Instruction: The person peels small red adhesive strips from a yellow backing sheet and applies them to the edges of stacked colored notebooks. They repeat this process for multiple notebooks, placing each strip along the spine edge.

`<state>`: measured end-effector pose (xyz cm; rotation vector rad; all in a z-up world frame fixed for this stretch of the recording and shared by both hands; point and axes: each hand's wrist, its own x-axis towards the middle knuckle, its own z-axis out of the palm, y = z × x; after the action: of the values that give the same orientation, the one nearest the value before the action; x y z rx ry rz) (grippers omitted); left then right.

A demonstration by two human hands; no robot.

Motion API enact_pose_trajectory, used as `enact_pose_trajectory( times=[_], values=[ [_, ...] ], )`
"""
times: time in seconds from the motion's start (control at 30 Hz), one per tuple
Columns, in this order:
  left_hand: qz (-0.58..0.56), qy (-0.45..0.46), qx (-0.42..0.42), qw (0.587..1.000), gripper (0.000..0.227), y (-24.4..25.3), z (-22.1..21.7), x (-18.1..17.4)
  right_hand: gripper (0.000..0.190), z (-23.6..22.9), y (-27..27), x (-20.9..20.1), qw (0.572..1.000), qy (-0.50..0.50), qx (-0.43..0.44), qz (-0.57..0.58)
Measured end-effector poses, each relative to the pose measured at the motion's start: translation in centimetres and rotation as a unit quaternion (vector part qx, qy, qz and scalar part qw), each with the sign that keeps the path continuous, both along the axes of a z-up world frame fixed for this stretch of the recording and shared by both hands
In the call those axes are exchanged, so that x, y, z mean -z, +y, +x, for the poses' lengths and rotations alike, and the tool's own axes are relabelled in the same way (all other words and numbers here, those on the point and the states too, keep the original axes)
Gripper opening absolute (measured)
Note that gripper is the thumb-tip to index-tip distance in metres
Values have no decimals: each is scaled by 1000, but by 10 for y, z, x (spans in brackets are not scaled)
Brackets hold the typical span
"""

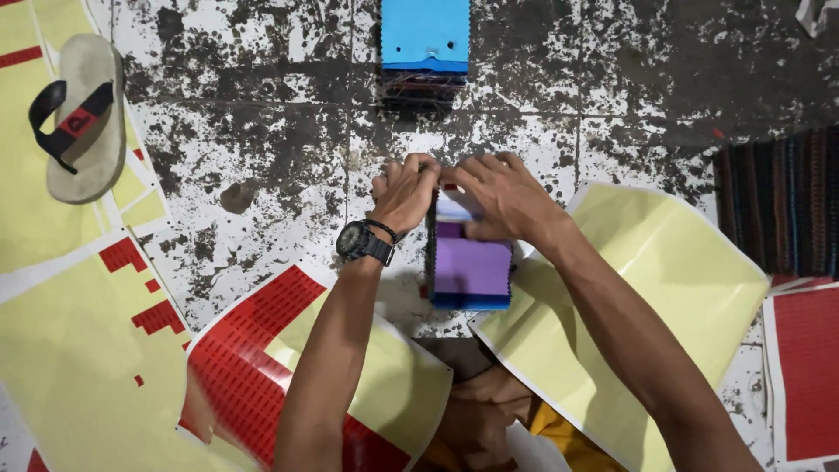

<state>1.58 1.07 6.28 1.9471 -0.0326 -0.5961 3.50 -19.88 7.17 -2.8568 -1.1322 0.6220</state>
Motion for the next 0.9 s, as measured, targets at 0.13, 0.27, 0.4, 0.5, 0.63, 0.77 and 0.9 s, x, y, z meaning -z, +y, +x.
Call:
enact_pose_trajectory(
  times=[0.13, 0.27, 0.4, 0.5, 0.63, 0.77, 0.9],
  values=[
    [44, 29, 7, 999, 58, -3, 6, 24, 48, 9, -16, 14, 997, -40, 23, 55],
    [47, 24, 36, 998, 63, -4, 1, 37, 53, 14, -24, 25, 974, 71, 102, 192],
    [62, -55, 52, 995, 36, -4, -8, 46, 55, 12, -25, 15, 947, 115, 116, 278],
    [38, -60, 31, 997, 30, -6, -12, 43, 51, 10, -27, 7, 944, 107, 119, 287],
    [18, -58, 33, 998, 36, -5, -7, 55, 28, -4, -29, -5, 960, 71, 62, 263],
    [6, 63, -20, 998, 48, -2, -11, 30, 11, -51, -18, -46, 982, 68, 79, 158],
    [101, -43, 47, 993, 30, -2, -22, 12, 9, -107, -20, -22, 984, -108, 11, 144]
  ],
)
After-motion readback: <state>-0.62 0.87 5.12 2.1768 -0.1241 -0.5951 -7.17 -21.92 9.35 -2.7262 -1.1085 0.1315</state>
